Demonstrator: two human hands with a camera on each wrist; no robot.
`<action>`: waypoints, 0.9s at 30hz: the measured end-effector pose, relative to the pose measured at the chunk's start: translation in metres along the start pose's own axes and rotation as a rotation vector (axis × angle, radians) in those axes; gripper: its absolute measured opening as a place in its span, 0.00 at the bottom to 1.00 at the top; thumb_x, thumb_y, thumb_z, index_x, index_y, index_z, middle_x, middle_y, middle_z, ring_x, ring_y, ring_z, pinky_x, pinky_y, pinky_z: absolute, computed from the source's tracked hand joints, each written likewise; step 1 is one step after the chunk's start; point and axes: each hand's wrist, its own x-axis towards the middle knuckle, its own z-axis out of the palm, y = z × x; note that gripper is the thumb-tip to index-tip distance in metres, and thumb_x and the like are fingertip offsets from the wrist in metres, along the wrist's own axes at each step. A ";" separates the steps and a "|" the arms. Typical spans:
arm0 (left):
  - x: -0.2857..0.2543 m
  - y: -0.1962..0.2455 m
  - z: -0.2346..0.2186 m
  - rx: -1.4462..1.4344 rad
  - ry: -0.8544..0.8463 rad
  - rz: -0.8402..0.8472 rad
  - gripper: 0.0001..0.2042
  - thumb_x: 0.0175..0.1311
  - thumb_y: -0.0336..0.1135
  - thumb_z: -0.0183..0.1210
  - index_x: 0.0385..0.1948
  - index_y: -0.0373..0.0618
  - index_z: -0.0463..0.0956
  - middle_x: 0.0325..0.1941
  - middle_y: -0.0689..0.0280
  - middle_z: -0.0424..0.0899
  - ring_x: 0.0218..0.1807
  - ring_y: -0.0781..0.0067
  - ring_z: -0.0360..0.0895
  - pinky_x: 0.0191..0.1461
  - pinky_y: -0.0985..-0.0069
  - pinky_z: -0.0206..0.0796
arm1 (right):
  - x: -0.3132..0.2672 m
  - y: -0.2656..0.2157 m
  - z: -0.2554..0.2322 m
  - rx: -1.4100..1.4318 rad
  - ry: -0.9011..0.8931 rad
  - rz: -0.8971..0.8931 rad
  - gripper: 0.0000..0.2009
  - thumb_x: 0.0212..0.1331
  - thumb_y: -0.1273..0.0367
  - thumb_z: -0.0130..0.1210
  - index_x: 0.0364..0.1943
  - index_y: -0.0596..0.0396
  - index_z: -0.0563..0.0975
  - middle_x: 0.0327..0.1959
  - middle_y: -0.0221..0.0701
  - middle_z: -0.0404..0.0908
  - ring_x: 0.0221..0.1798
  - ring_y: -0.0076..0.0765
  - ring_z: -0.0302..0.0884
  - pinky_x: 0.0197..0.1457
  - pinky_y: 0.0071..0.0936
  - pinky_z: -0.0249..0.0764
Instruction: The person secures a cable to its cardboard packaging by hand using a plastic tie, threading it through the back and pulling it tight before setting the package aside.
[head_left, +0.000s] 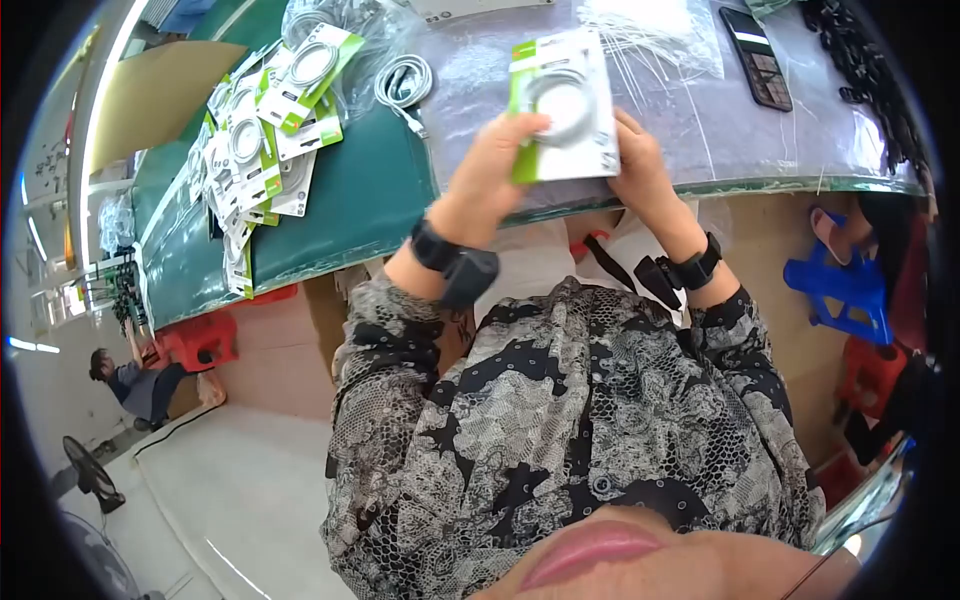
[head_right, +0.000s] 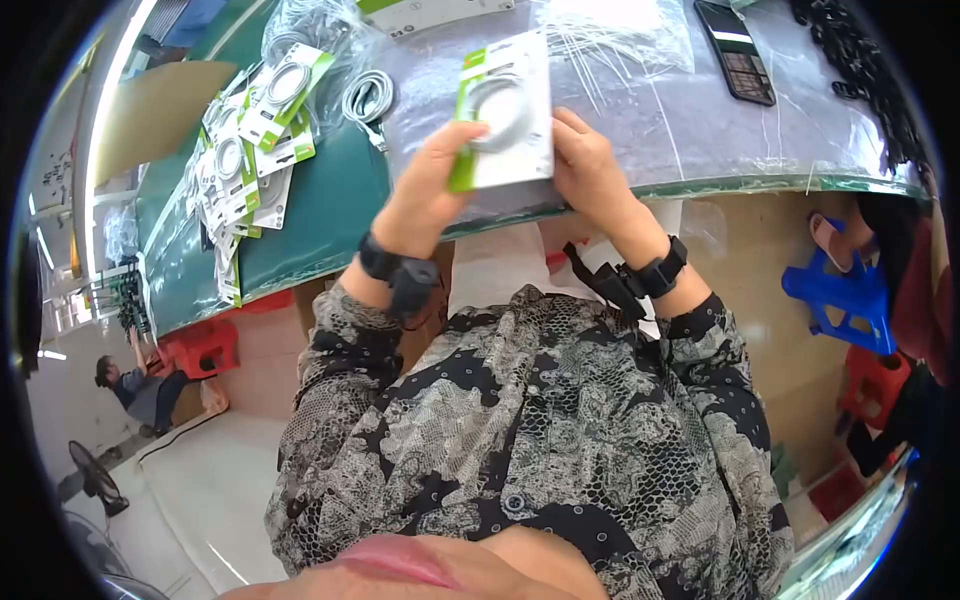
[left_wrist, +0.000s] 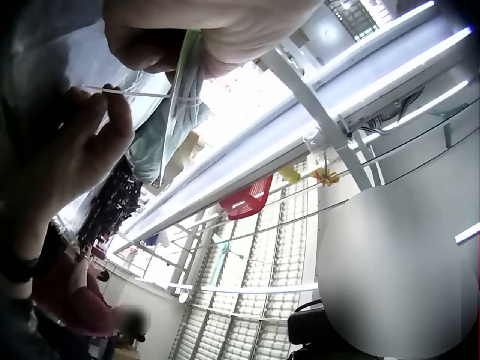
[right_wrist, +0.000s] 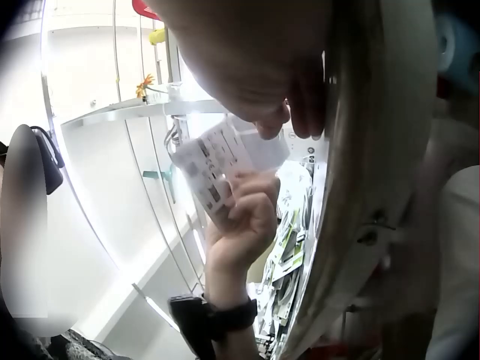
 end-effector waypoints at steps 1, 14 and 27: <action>-0.003 0.016 -0.010 -0.050 0.036 0.010 0.16 0.60 0.29 0.56 0.49 0.36 0.69 0.48 0.60 0.78 0.46 0.66 0.79 0.49 0.70 0.74 | 0.004 -0.005 -0.001 0.098 -0.026 0.139 0.09 0.55 0.79 0.55 0.41 0.59 0.76 0.39 0.35 0.79 0.35 0.29 0.80 0.40 0.24 0.75; -0.007 0.119 -0.114 1.878 0.252 0.763 0.11 0.56 0.23 0.56 0.41 0.39 0.75 0.45 0.58 0.76 0.38 0.69 0.77 0.37 0.74 0.70 | 0.008 -0.004 -0.002 0.253 -0.170 0.332 0.05 0.59 0.79 0.51 0.35 0.59 0.77 0.30 0.26 0.75 0.27 0.18 0.71 0.31 0.17 0.70; -0.002 0.006 0.011 1.834 -0.050 1.219 0.09 0.56 0.22 0.56 0.40 0.40 0.75 0.35 0.62 0.75 0.30 0.67 0.75 0.32 0.74 0.67 | 0.017 -0.028 0.022 0.808 0.018 0.628 0.10 0.66 0.70 0.49 0.48 0.58 0.71 0.38 0.27 0.74 0.34 0.21 0.73 0.41 0.20 0.72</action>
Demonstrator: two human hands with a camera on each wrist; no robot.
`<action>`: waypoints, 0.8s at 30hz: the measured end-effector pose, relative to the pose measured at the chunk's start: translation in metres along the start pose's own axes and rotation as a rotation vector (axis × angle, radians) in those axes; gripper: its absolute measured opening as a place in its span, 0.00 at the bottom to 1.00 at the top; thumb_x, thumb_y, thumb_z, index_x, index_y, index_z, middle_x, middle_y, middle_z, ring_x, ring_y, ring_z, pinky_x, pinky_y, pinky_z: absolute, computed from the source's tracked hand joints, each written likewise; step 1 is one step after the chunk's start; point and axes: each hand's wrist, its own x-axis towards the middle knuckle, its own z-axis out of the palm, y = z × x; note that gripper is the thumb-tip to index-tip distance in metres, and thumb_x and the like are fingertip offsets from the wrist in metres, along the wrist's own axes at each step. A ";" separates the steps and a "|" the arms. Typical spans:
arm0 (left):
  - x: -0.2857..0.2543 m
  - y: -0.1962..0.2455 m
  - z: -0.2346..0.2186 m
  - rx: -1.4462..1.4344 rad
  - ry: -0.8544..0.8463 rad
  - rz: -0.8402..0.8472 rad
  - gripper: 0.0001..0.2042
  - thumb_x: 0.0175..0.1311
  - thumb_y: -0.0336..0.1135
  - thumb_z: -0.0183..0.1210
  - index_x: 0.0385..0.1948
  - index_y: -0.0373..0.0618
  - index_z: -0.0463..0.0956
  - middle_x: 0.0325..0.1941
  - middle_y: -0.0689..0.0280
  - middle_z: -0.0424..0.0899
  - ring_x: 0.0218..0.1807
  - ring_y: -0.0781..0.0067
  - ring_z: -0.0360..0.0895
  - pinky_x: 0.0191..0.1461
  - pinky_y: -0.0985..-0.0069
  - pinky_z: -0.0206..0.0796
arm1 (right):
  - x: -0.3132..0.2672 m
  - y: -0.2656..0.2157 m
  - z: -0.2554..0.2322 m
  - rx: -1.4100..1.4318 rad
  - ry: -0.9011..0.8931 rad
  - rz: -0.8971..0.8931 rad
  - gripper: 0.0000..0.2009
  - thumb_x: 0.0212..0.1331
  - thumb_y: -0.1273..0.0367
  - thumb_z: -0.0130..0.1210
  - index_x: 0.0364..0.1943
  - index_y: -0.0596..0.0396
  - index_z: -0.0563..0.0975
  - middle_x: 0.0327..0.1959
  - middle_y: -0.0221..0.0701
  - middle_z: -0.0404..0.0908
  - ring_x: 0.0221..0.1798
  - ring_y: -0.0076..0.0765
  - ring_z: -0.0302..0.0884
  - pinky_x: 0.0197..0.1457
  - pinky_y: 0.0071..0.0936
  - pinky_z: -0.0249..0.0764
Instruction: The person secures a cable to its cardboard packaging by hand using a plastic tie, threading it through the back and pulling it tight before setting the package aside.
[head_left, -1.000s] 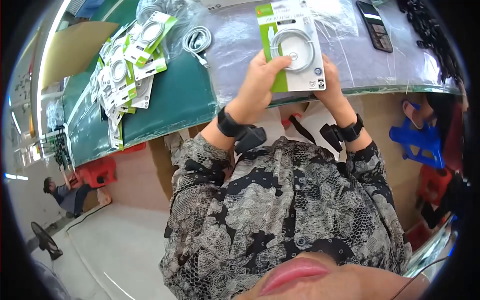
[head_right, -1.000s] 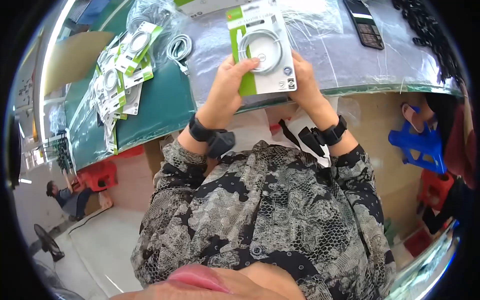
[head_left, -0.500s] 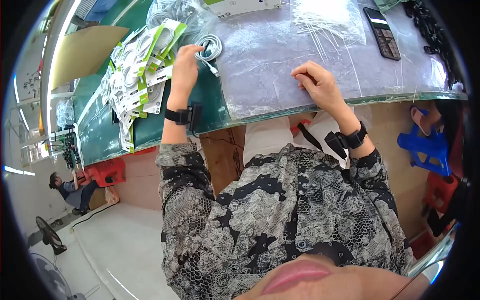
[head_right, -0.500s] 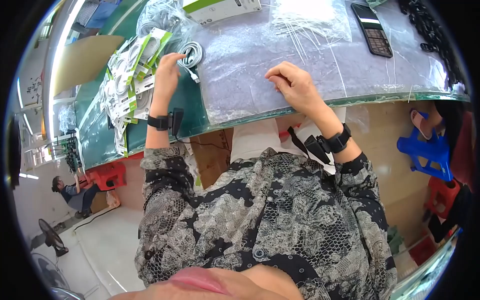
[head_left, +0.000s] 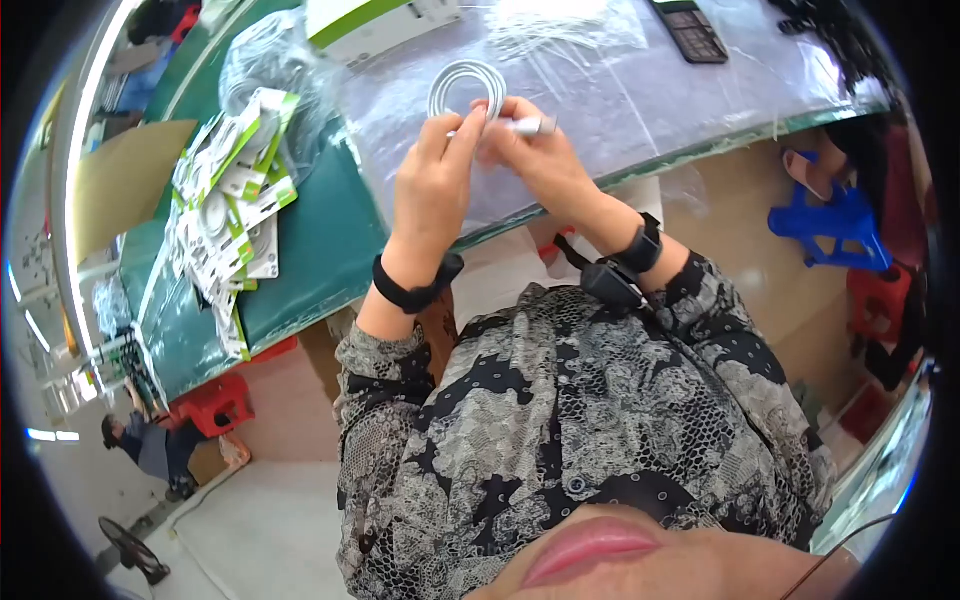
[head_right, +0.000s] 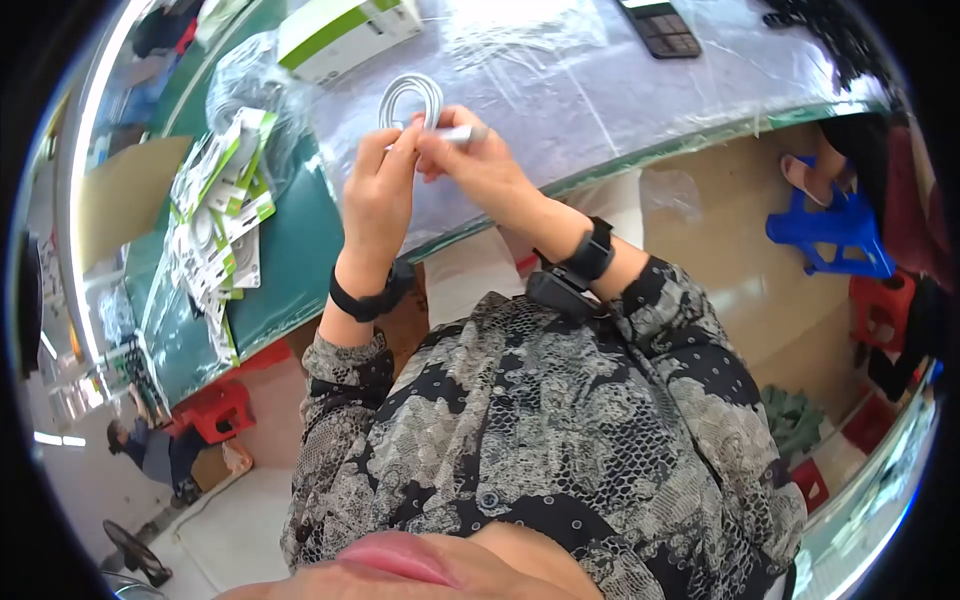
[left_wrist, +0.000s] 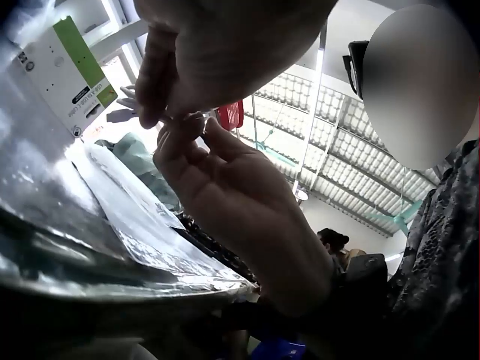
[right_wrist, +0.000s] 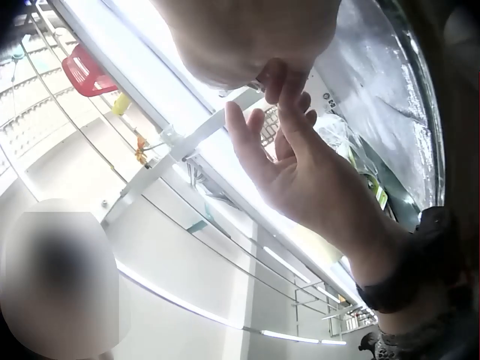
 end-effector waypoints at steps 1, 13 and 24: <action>-0.003 0.009 0.002 -0.021 0.000 0.008 0.09 0.56 0.22 0.56 0.40 0.40 0.75 0.35 0.62 0.75 0.30 0.67 0.75 0.32 0.74 0.67 | 0.003 0.002 -0.004 0.243 0.024 -0.034 0.11 0.67 0.68 0.47 0.49 0.58 0.70 0.39 0.28 0.74 0.36 0.22 0.73 0.43 0.21 0.72; 0.006 0.037 0.014 -1.935 0.279 -0.904 0.15 0.70 0.42 0.49 0.48 0.40 0.72 0.40 0.64 0.78 0.27 0.82 0.67 0.28 0.84 0.60 | -0.022 -0.012 -0.020 0.609 -0.097 -0.032 0.16 0.70 0.59 0.39 0.47 0.57 0.70 0.41 0.31 0.75 0.36 0.26 0.73 0.44 0.26 0.73; -0.007 0.024 0.027 -2.301 0.237 -0.823 0.17 0.69 0.43 0.49 0.46 0.36 0.72 0.41 0.63 0.79 0.22 0.85 0.64 0.23 0.87 0.57 | -0.036 -0.023 -0.024 0.573 -0.105 -0.077 0.15 0.70 0.59 0.40 0.46 0.56 0.71 0.42 0.32 0.75 0.35 0.25 0.72 0.42 0.24 0.71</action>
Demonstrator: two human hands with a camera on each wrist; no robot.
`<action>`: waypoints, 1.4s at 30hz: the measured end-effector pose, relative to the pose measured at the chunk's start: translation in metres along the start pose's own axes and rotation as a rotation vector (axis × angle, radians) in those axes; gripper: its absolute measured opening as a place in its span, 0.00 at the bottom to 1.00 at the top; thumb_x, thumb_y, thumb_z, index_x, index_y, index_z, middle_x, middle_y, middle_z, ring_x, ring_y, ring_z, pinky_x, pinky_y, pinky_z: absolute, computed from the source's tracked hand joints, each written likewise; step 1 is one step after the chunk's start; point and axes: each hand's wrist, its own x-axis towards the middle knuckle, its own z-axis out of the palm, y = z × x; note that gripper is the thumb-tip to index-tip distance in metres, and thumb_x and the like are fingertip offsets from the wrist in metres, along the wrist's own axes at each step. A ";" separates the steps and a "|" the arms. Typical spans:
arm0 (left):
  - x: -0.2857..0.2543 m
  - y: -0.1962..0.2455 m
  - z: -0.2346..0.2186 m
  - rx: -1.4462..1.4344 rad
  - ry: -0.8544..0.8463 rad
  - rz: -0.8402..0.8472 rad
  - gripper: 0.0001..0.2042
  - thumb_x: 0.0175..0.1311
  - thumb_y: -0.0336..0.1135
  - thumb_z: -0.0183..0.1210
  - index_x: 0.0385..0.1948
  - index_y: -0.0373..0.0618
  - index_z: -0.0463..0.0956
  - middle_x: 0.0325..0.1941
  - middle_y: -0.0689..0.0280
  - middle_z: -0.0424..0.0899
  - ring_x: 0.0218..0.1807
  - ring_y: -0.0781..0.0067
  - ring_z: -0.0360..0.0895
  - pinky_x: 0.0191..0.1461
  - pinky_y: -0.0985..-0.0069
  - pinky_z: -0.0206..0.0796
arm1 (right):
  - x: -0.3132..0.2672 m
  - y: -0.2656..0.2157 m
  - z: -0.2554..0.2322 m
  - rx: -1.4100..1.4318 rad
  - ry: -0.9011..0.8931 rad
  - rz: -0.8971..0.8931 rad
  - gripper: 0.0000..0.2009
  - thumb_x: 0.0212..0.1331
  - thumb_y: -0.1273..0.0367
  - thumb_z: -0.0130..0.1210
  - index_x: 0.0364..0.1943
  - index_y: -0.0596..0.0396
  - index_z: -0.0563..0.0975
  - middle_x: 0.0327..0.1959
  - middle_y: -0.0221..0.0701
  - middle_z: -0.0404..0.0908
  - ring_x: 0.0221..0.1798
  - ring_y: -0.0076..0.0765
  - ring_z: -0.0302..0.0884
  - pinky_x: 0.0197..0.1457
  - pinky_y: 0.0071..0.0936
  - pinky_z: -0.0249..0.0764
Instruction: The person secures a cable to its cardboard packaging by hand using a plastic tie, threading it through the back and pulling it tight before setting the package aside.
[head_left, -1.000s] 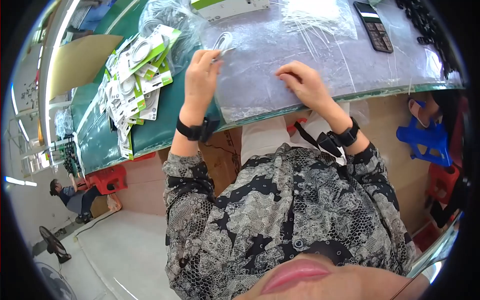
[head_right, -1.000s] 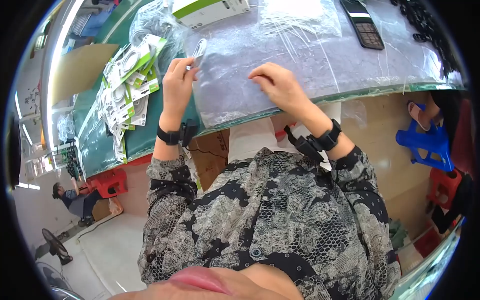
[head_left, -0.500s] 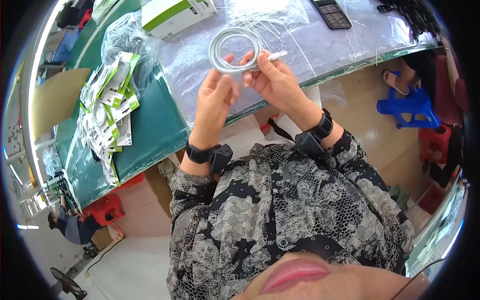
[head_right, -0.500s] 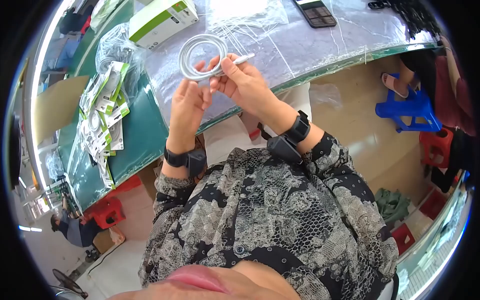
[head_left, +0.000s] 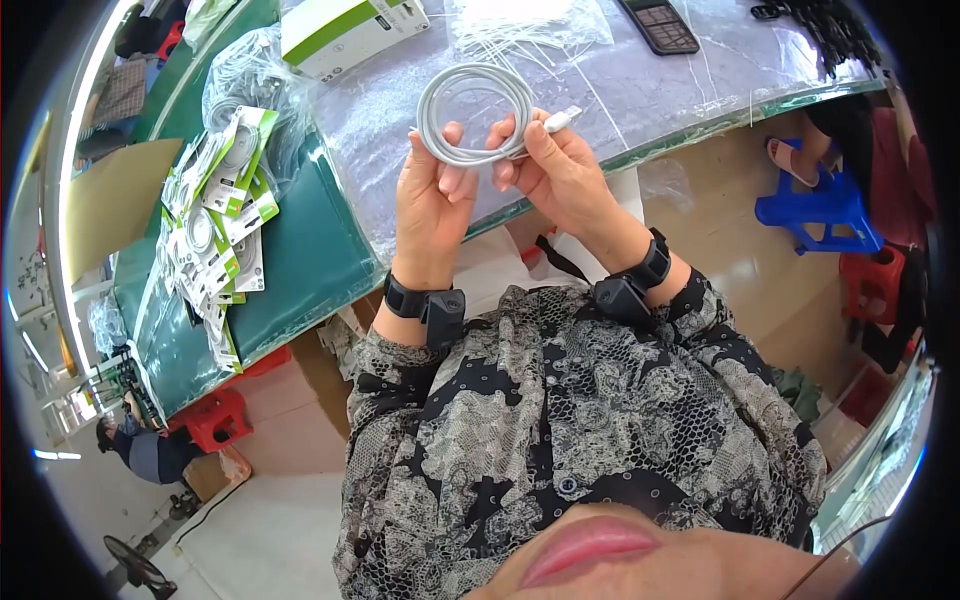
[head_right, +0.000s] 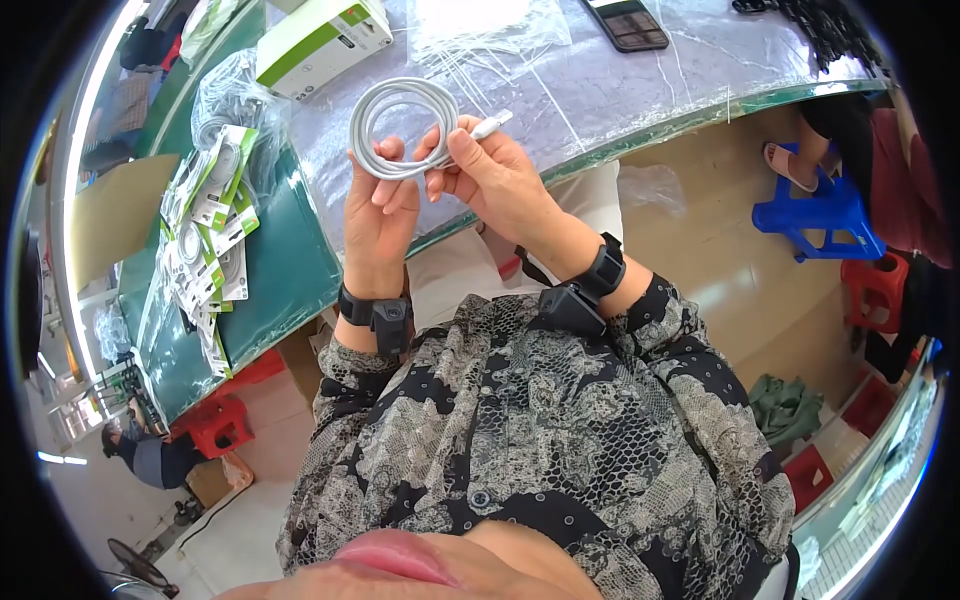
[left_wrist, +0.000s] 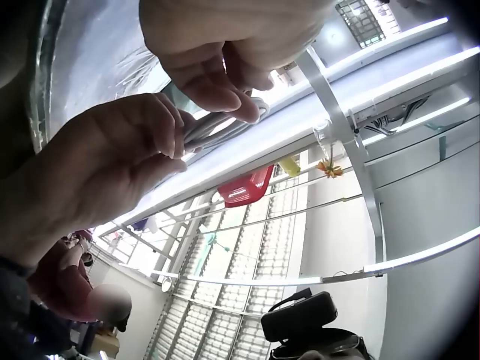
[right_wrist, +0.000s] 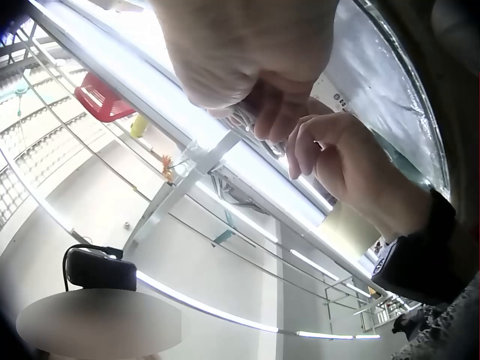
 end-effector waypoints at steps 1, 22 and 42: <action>-0.001 0.001 0.001 0.001 0.000 -0.001 0.17 0.69 0.43 0.49 0.46 0.36 0.72 0.41 0.63 0.79 0.22 0.85 0.64 0.23 0.87 0.57 | 0.000 -0.001 0.001 0.000 -0.006 0.004 0.15 0.70 0.59 0.40 0.46 0.56 0.71 0.42 0.32 0.75 0.34 0.24 0.72 0.41 0.24 0.71; -0.018 0.013 0.010 0.003 -0.145 -0.395 0.08 0.68 0.33 0.49 0.36 0.38 0.72 0.31 0.66 0.71 0.09 0.91 0.53 0.10 0.92 0.46 | -0.018 -0.037 0.006 -0.143 -0.069 0.272 0.15 0.70 0.61 0.42 0.42 0.60 0.72 0.31 0.30 0.77 0.24 0.21 0.71 0.27 0.19 0.70; -0.031 0.034 0.004 0.385 -0.113 -0.734 0.10 0.68 0.33 0.49 0.46 0.38 0.69 0.31 0.66 0.74 0.10 0.90 0.53 0.12 0.90 0.44 | -0.041 -0.051 -0.004 -0.524 -0.180 0.472 0.16 0.69 0.58 0.43 0.38 0.57 0.73 0.31 0.26 0.75 0.26 0.17 0.70 0.32 0.15 0.69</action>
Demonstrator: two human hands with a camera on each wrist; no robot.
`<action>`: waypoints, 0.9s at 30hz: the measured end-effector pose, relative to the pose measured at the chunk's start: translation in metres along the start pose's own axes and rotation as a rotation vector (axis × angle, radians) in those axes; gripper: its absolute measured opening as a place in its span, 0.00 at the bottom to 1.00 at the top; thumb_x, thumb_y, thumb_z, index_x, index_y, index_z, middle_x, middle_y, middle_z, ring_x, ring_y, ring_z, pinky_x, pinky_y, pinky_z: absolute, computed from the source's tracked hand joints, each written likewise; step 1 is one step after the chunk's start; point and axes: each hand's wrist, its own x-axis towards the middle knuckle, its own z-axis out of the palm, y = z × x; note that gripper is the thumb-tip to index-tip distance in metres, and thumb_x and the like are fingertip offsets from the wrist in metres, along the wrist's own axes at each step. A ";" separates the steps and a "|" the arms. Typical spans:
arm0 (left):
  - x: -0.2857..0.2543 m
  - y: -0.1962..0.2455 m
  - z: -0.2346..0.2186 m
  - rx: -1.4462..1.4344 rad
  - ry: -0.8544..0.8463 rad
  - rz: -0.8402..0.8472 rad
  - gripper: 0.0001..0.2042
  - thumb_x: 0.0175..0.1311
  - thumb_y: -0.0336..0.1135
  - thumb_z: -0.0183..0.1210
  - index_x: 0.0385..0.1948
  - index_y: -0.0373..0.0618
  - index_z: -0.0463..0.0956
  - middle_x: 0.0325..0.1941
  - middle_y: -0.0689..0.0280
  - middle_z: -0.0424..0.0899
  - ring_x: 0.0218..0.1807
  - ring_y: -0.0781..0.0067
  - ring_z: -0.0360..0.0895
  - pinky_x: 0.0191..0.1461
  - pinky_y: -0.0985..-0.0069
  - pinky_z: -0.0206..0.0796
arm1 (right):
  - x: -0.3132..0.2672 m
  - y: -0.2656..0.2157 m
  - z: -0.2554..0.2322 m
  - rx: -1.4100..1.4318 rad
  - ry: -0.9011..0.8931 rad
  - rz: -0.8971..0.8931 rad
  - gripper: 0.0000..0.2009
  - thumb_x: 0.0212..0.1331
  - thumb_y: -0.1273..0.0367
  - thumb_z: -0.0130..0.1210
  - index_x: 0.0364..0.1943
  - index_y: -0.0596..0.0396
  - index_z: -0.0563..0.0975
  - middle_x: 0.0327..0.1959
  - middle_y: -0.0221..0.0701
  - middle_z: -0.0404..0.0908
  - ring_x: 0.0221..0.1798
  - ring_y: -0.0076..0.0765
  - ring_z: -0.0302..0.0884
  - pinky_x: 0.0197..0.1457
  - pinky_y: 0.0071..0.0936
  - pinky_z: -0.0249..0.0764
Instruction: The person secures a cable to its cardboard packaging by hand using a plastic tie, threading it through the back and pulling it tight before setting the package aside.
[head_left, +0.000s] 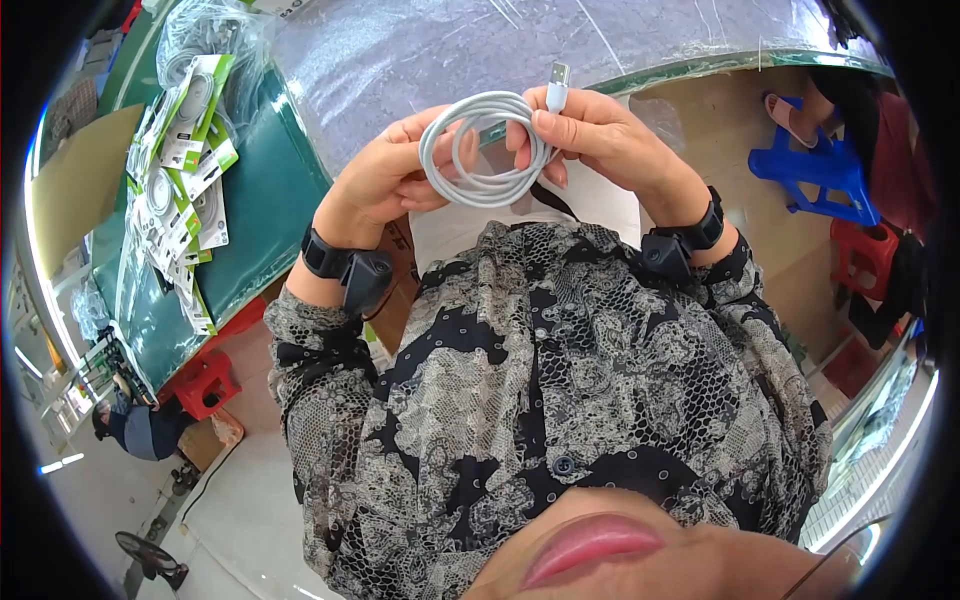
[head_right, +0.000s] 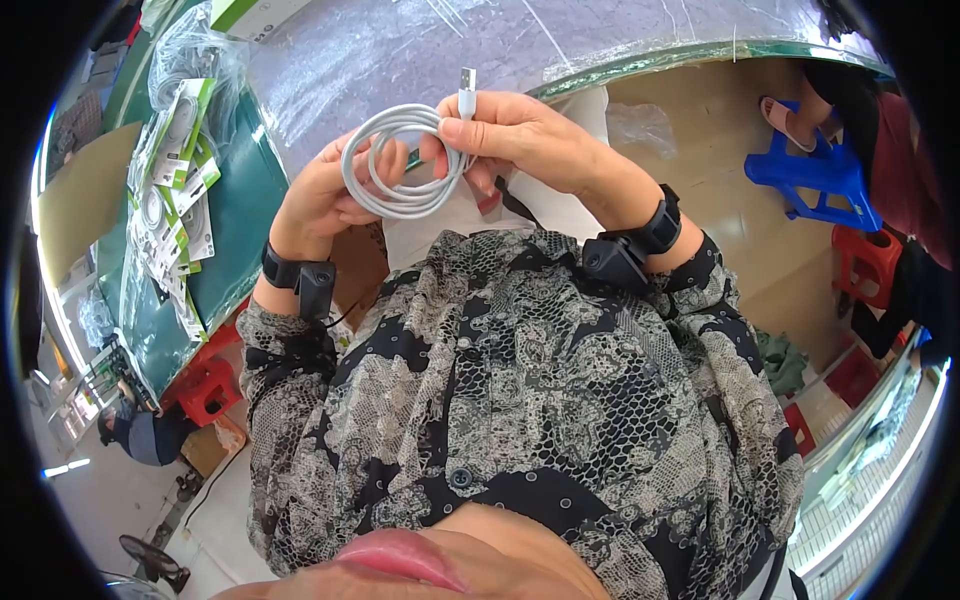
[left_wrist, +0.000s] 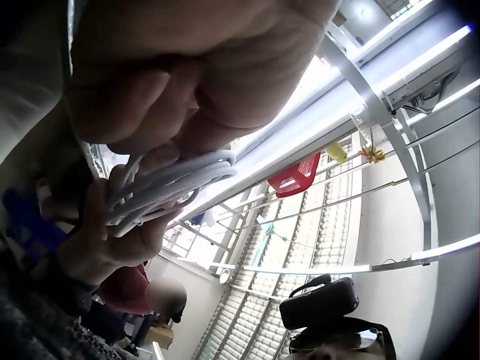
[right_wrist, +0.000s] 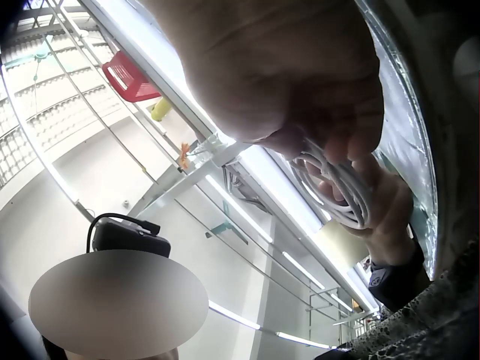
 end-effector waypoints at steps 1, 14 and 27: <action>0.000 0.002 0.001 -0.001 0.004 -0.026 0.11 0.68 0.34 0.49 0.46 0.39 0.70 0.31 0.66 0.74 0.12 0.90 0.54 0.13 0.90 0.46 | 0.000 0.001 -0.001 0.000 0.002 -0.001 0.16 0.69 0.58 0.43 0.38 0.57 0.73 0.31 0.26 0.75 0.26 0.17 0.70 0.32 0.15 0.69; 0.033 -0.026 0.011 -0.243 0.038 0.405 0.12 0.68 0.39 0.51 0.44 0.40 0.72 0.39 0.67 0.76 0.23 0.82 0.67 0.28 0.81 0.61 | 0.019 0.014 0.005 0.465 0.156 -0.206 0.15 0.71 0.59 0.39 0.41 0.57 0.71 0.35 0.29 0.75 0.28 0.20 0.72 0.33 0.22 0.71; 0.016 -0.030 0.007 0.072 0.501 0.559 0.07 0.70 0.32 0.48 0.42 0.40 0.73 0.26 0.66 0.76 0.23 0.78 0.70 0.29 0.79 0.64 | 0.020 0.020 0.000 0.273 0.246 -0.209 0.14 0.70 0.59 0.41 0.41 0.56 0.71 0.35 0.29 0.75 0.28 0.19 0.71 0.33 0.19 0.72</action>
